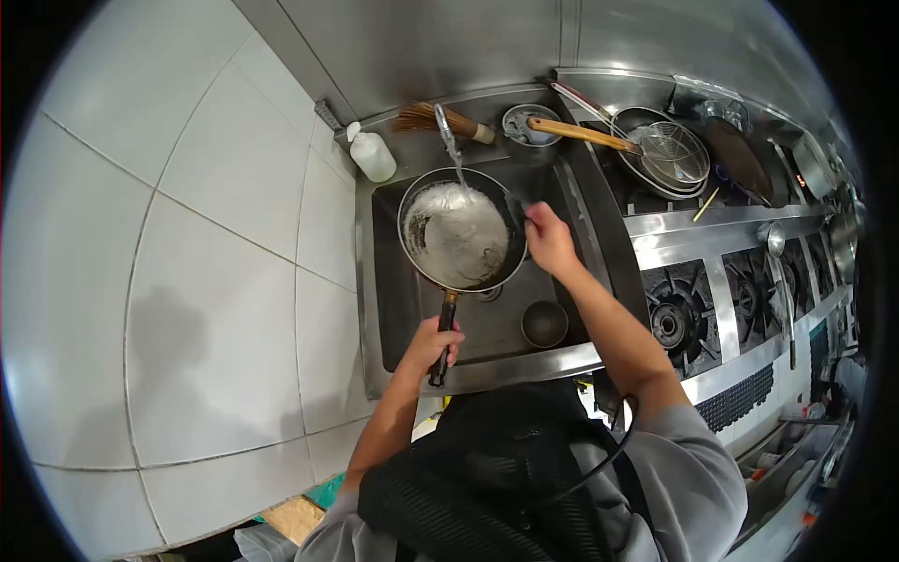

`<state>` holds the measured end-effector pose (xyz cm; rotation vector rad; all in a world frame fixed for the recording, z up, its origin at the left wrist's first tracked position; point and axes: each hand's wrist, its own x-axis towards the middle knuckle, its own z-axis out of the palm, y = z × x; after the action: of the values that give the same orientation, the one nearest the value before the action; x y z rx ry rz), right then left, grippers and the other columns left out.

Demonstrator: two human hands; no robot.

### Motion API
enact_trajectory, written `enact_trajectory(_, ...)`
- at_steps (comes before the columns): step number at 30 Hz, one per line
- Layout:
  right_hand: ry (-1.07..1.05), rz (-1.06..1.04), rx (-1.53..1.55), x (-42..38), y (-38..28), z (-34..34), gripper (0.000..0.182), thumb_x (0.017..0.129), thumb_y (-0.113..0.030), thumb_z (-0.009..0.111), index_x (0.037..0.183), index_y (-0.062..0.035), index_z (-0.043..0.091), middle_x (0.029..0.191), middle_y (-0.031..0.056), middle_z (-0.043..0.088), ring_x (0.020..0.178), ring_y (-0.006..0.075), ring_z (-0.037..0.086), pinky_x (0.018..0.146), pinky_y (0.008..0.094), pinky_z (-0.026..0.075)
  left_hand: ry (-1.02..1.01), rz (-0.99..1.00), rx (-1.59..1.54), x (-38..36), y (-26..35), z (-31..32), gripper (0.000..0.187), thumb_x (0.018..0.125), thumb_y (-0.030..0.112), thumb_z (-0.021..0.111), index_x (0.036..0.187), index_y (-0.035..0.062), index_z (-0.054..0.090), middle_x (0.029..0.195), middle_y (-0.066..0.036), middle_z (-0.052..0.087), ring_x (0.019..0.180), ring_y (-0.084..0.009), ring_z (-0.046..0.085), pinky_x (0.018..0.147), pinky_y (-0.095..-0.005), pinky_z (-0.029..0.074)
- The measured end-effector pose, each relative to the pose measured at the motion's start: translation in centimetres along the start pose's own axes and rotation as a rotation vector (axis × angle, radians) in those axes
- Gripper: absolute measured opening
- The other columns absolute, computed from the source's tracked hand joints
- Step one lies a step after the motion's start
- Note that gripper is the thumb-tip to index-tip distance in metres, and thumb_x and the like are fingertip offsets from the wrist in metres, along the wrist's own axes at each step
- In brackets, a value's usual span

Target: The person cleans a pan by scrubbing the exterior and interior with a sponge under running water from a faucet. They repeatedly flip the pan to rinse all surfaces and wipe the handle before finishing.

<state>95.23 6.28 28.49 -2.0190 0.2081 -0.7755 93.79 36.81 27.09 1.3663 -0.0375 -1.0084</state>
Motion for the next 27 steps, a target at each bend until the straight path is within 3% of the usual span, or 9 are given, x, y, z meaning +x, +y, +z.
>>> enact_trajectory(5, -0.312, 0.080, -0.340, 3.8, 0.9, 7.6, 0.033, 0.088, -0.009, 0.050, 0.121, -0.0081, 0.057, 0.105, 0.0237, 0.066, 0.095, 0.0428, 0.063, 0.080, 0.0512, 0.052, -0.064, -0.028, 0.088, -2.3, 0.5, 0.2, 0.019, 0.081, 0.002, 0.064, 0.092, 0.0027, 0.049, 0.060, -0.005, 0.053, 0.043, -0.0164, 0.053, 0.040, -0.0316, 0.043)
enact_trajectory(7, -0.201, -0.351, -0.377, 1.1, 5.2, 14.5, 0.044, 0.086, -0.010, 0.050, 0.130, -0.0031, 0.054, 0.121, 0.0254, 0.060, 0.104, 0.0408, 0.061, 0.086, 0.0490, 0.051, -0.064, -0.039, 0.179, -2.4, 0.6, 0.0, 0.019, 0.081, 0.002, 0.064, 0.092, 0.0028, 0.049, 0.060, -0.005, 0.054, 0.043, -0.0164, 0.053, 0.040, -0.0316, 0.043)
enact_trajectory(9, -0.704, -0.034, -0.292, -0.2, -1.1, 13.1, 0.047, 0.083, -0.008, 0.053, 0.129, -0.0189, 0.060, 0.112, 0.0189, 0.067, 0.101, 0.0351, 0.065, 0.090, 0.0442, 0.051, -0.050, -0.051, 0.260, -2.5, 0.2, -0.8, 0.020, 0.081, 0.001, 0.064, 0.092, 0.0029, 0.048, 0.061, -0.005, 0.054, 0.044, -0.0163, 0.053, 0.040, -0.0315, 0.043)
enact_trajectory(12, -1.133, -0.305, -0.125, -3.3, 1.0, 12.3, 0.045, 0.082, -0.009, 0.054, 0.124, -0.0233, 0.062, 0.102, 0.0163, 0.070, 0.098, 0.0334, 0.067, 0.088, 0.0437, 0.052, 0.039, -0.028, 0.170, -2.3, 0.1, -2.9, 0.020, 0.081, 0.000, 0.063, 0.092, 0.0034, 0.047, 0.061, -0.006, 0.054, 0.044, -0.0159, 0.053, 0.040, -0.0318, 0.043)
enact_trajectory(17, -1.104, -0.327, -0.717, 3.4, 8.3, 10.3, 0.015, 0.084, -0.013, 0.057, 0.092, -0.0141, 0.070, 0.091, 0.0136, 0.070, 0.095, 0.0304, 0.068, 0.088, 0.0415, 0.053, -0.013, -0.073, -0.089, -2.7, -0.7, -2.9, 0.022, 0.080, -0.001, 0.065, 0.093, 0.0039, 0.047, 0.062, -0.006, 0.054, 0.043, -0.0160, 0.052, 0.040, -0.0320, 0.042)
enact_trajectory(20, -0.671, -0.666, -0.678, 3.7, 9.5, 12.0, 0.016, 0.082, -0.012, 0.060, 0.094, -0.0119, 0.071, 0.094, 0.0152, 0.070, 0.096, 0.0273, 0.068, 0.088, 0.0429, 0.053, -0.040, -0.049, -0.056, -2.5, -0.4, -2.3, 0.020, 0.082, 0.000, 0.064, 0.092, 0.0043, 0.047, 0.062, -0.005, 0.054, 0.044, -0.0148, 0.053, 0.040, -0.0321, 0.044)
enact_trajectory(22, -0.902, -0.123, -0.745, 0.6, 6.2, 14.2, 0.021, 0.079, -0.011, 0.061, 0.097, -0.0100, 0.071, 0.092, 0.0153, 0.070, 0.092, 0.0296, 0.068, 0.083, 0.0432, 0.054, -0.002, -0.061, 0.013, -2.5, 0.6, -2.2, 0.020, 0.081, 0.001, 0.064, 0.092, 0.0042, 0.047, 0.062, -0.005, 0.054, 0.045, -0.0146, 0.053, 0.041, -0.0318, 0.045)
enact_trajectory(24, -0.875, -0.093, -0.259, -3.4, 6.6, 15.7, 0.021, 0.079, -0.012, 0.058, 0.094, -0.0061, 0.072, 0.091, 0.0158, 0.070, 0.088, 0.0350, 0.068, 0.079, 0.0439, 0.054, 0.044, -0.067, 0.090, -2.4, 1.0, -2.8, 0.020, 0.081, 0.001, 0.063, 0.092, 0.0040, 0.047, 0.062, -0.005, 0.054, 0.045, -0.0145, 0.054, 0.042, -0.0314, 0.045)
enact_trajectory(27, -1.086, -0.107, -0.065, -5.8, 5.0, 15.3, 0.027, 0.078, -0.012, 0.059, 0.100, -0.0045, 0.072, 0.092, 0.0177, 0.070, 0.085, 0.0367, 0.067, 0.076, 0.0435, 0.053, 0.134, -0.076, 0.290, -2.2, 0.5, -3.9, 0.019, 0.081, 0.001, 0.062, 0.091, 0.0039, 0.047, 0.062, -0.005, 0.054, 0.046, -0.0139, 0.054, 0.043, -0.0307, 0.045)
